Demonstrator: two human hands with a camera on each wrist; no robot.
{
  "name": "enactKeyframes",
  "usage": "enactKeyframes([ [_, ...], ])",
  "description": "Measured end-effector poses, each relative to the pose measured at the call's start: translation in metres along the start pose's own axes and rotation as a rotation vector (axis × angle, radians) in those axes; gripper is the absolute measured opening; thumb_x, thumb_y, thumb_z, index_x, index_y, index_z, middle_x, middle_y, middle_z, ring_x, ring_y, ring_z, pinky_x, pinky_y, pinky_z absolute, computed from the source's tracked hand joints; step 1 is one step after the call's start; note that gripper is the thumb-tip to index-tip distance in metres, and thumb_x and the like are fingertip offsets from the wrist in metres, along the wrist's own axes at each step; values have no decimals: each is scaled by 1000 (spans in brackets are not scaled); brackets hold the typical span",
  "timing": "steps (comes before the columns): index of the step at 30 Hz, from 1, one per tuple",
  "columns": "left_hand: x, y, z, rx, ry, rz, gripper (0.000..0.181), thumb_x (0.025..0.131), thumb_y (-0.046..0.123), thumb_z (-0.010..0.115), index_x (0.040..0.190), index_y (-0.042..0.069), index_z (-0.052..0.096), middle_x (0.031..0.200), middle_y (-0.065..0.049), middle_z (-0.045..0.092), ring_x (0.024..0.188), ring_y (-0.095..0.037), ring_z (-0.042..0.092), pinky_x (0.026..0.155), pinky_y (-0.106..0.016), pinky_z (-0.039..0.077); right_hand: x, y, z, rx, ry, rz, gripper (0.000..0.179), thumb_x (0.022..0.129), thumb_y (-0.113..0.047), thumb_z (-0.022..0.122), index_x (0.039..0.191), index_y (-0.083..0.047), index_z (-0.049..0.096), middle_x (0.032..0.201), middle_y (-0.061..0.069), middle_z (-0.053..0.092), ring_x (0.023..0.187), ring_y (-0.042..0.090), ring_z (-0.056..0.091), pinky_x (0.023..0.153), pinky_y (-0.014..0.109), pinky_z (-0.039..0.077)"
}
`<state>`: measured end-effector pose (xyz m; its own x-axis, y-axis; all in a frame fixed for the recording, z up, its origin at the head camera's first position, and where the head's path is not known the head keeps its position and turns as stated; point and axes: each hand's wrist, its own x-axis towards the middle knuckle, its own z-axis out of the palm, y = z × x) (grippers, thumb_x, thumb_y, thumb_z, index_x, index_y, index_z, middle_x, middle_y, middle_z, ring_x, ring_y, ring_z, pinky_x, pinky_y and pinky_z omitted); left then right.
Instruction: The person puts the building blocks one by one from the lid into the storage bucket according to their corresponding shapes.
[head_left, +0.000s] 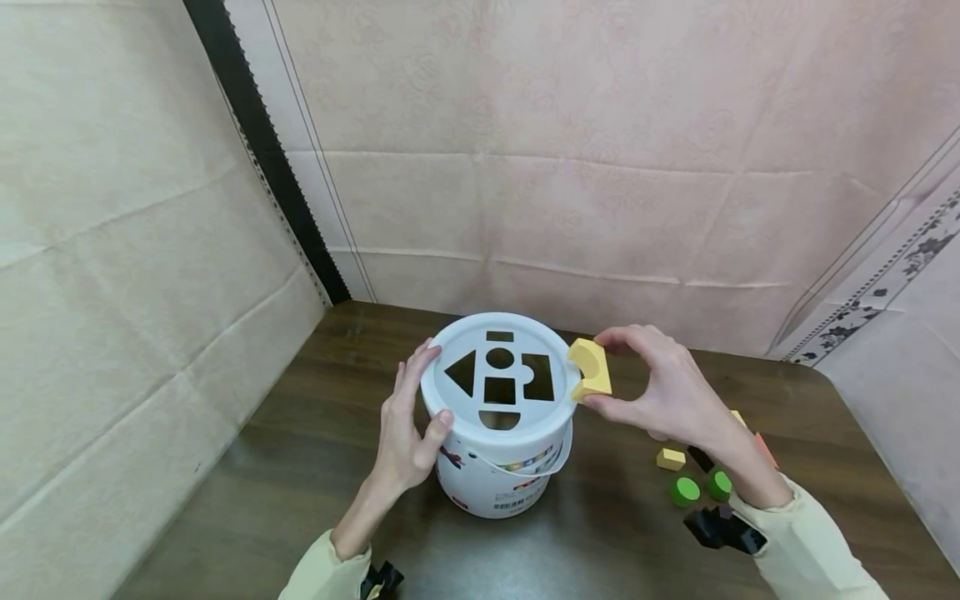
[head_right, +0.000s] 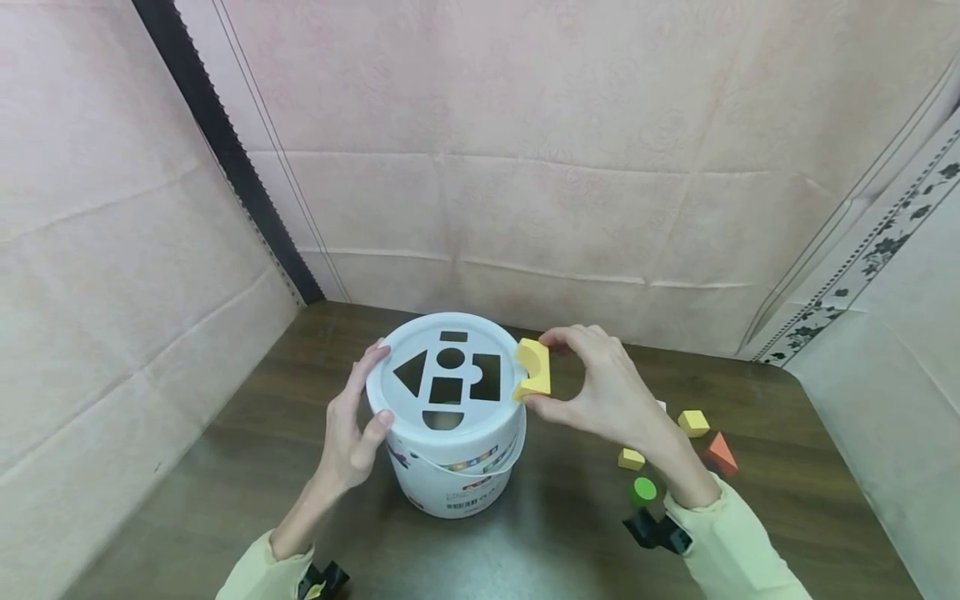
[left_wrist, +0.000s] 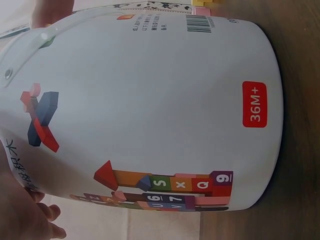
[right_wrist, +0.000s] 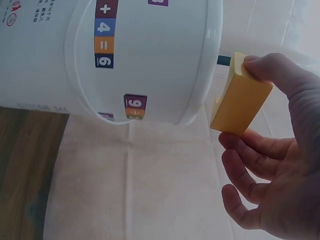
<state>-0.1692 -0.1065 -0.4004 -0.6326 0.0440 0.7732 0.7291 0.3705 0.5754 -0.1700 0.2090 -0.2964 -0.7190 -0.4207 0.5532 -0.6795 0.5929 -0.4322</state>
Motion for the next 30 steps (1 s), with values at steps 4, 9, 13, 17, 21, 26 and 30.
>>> enactKeyframes([
  [4, 0, -1, 0, 0, 0, -4, 78, 94, 61, 44, 142, 0, 49, 147, -16, 50, 136, -35, 45, 108, -72, 14, 6, -3, 6, 26, -33, 13, 59, 65, -19, 94, 116, -9, 66, 110, 0, 65, 105, 23, 56, 88, 45, 43],
  [9, -1, -2, 0, -6, 3, 4, 77, 94, 60, 45, 142, 0, 49, 146, -16, 50, 136, -35, 44, 108, -72, 14, 15, -4, 15, 38, -32, -1, 60, 64, -23, 96, 115, -9, 67, 109, -1, 66, 104, 21, 53, 89, 46, 39],
  [13, 0, -2, 1, -10, 5, 21, 78, 94, 59, 47, 142, -2, 49, 146, -17, 51, 137, -35, 44, 109, -70, 15, 21, -5, 22, 48, -50, 4, 59, 65, -24, 95, 114, -9, 67, 109, -1, 66, 104, 20, 51, 92, 49, 32],
  [17, 0, -1, 1, -12, 6, 29, 79, 94, 59, 47, 142, -2, 48, 146, -17, 50, 137, -35, 43, 109, -69, 16, 25, -6, 25, 44, -84, 25, 58, 66, -26, 94, 115, -8, 68, 109, -1, 67, 105, 22, 51, 94, 50, 30],
  [21, 0, -1, 1, -11, 5, 29, 79, 94, 60, 46, 142, -2, 48, 146, -18, 51, 137, -35, 42, 108, -71, 16, 29, -6, 29, 25, -101, 13, 58, 67, -29, 94, 115, -8, 68, 109, -2, 67, 104, 22, 50, 92, 49, 30],
  [26, 0, -1, 1, -13, 3, 25, 78, 94, 59, 46, 142, -2, 48, 145, -18, 51, 137, -36, 43, 109, -70, 15, 31, -5, 32, 3, -113, 6, 58, 67, -31, 94, 114, -9, 68, 108, -2, 67, 103, 22, 49, 89, 48, 28],
  [30, 0, -1, 1, -14, 7, 22, 79, 93, 60, 46, 142, -2, 49, 145, -18, 51, 137, -36, 43, 109, -70, 15, 32, -5, 34, -5, -129, 15, 58, 66, -32, 94, 113, -11, 68, 107, -3, 66, 101, 22, 46, 86, 47, 27],
])
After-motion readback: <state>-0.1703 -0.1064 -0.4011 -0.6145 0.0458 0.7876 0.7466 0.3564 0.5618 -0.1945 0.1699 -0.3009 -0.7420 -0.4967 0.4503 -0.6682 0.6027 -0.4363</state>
